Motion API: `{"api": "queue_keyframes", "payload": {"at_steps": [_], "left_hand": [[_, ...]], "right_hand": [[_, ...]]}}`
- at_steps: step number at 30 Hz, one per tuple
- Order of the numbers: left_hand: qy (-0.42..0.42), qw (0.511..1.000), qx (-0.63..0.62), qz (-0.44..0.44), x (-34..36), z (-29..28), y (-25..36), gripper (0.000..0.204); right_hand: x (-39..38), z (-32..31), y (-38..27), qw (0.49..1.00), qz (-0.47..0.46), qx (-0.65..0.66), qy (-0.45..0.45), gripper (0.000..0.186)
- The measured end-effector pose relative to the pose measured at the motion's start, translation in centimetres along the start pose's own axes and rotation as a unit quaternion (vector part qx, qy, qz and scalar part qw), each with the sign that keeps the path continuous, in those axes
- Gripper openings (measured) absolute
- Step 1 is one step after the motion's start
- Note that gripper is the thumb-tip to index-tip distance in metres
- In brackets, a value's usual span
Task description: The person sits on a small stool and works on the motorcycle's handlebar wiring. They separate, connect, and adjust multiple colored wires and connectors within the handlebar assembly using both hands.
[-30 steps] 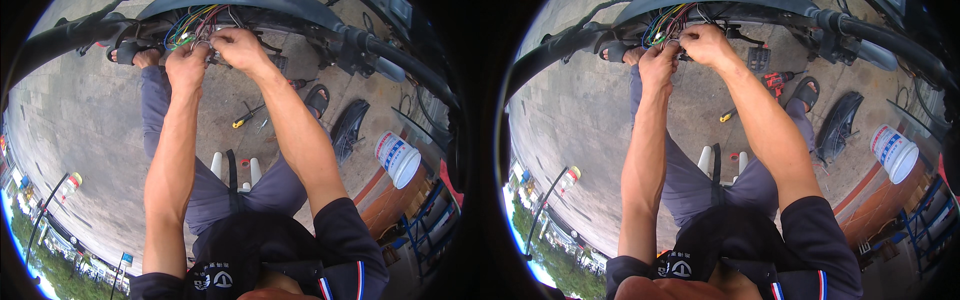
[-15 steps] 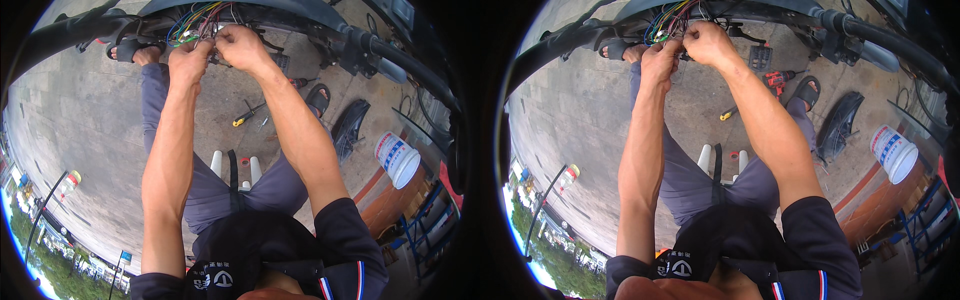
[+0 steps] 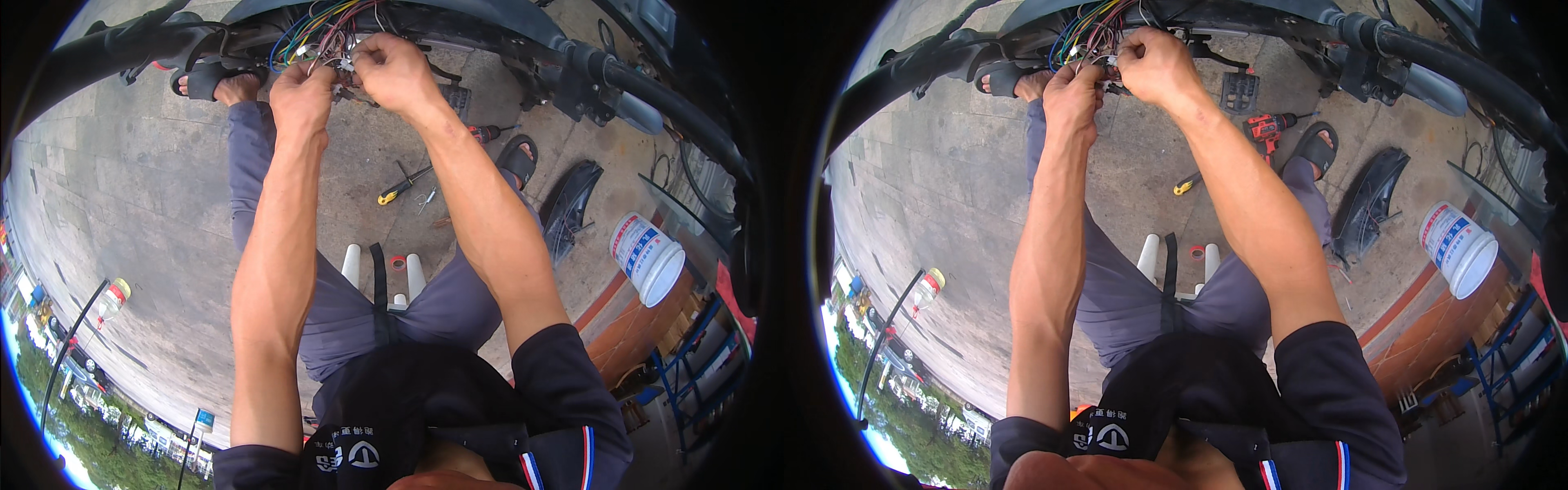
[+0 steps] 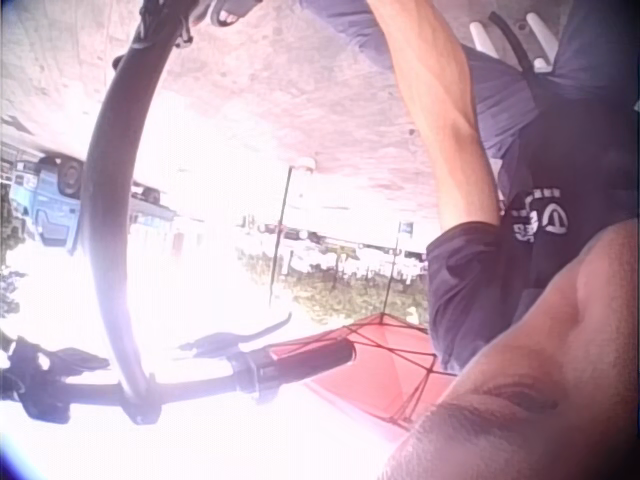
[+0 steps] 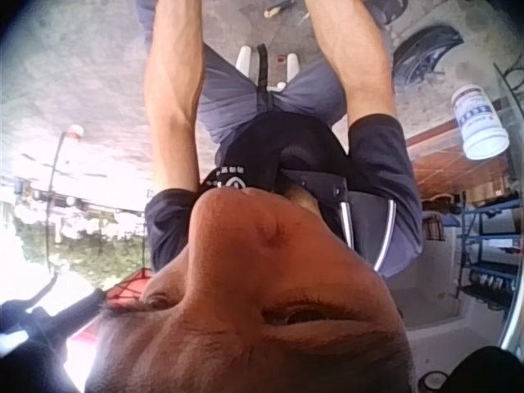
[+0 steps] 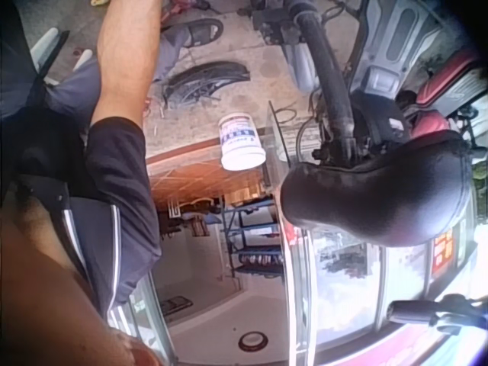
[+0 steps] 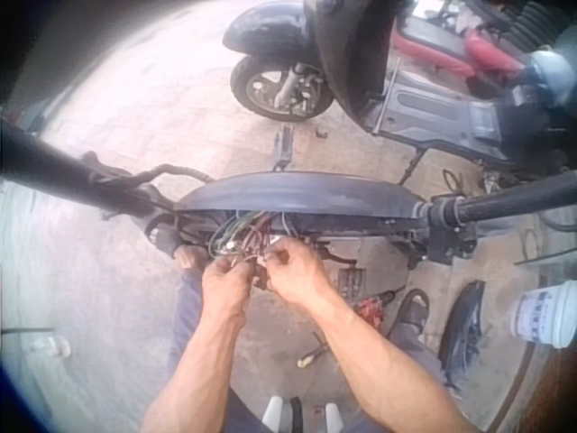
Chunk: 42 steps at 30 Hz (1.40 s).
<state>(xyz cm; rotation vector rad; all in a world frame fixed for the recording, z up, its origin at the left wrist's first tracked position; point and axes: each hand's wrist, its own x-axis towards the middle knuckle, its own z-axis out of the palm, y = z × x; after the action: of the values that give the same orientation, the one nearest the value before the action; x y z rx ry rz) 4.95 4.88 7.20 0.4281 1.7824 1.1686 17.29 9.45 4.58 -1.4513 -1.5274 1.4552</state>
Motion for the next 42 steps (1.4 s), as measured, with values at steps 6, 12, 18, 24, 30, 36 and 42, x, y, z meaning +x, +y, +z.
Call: {"api": "queue_keyframes", "payload": {"at_steps": [6, 12, 18, 24, 30, 36, 42], "left_hand": [[-0.033, 0.998, -0.029, -0.043, 0.0, -0.3, 0.2, 0.025], [0.014, 0.994, -0.107, -0.011, -0.1, 0.4, -0.2, 0.022], [-0.045, 0.984, -0.158, -0.062, -0.4, -0.6, -0.3, 0.021], [-0.097, 0.969, -0.203, -0.105, -0.9, -1.6, -0.2, 0.022], [-0.097, 0.974, -0.184, -0.089, -0.7, -1.5, -0.3, 0.020], [-0.076, 0.983, -0.154, -0.064, -0.7, -1.2, -0.3, 0.020], [-0.057, 0.988, -0.136, 0.038, -1.1, -0.3, -0.3, 0.021]], "right_hand": [[-0.1, 0.0, -0.2, 1.000, -0.005, 0.015, -0.022, 0.016], [-0.3, -0.5, -0.4, 0.999, 0.018, 0.012, -0.045, 0.018], [0.6, -0.3, -0.1, 0.994, 0.064, 0.092, 0.016, 0.019], [-0.6, -0.9, -1.0, 0.998, -0.029, -0.016, 0.057, 0.020], [-1.8, -1.6, -2.6, 0.992, -0.098, -0.077, 0.017, 0.024], [-1.8, -1.9, -2.5, 0.988, -0.052, -0.144, -0.031, 0.025], [-1.4, -1.6, -1.6, 0.979, -0.128, -0.159, 0.002, 0.020]]}}
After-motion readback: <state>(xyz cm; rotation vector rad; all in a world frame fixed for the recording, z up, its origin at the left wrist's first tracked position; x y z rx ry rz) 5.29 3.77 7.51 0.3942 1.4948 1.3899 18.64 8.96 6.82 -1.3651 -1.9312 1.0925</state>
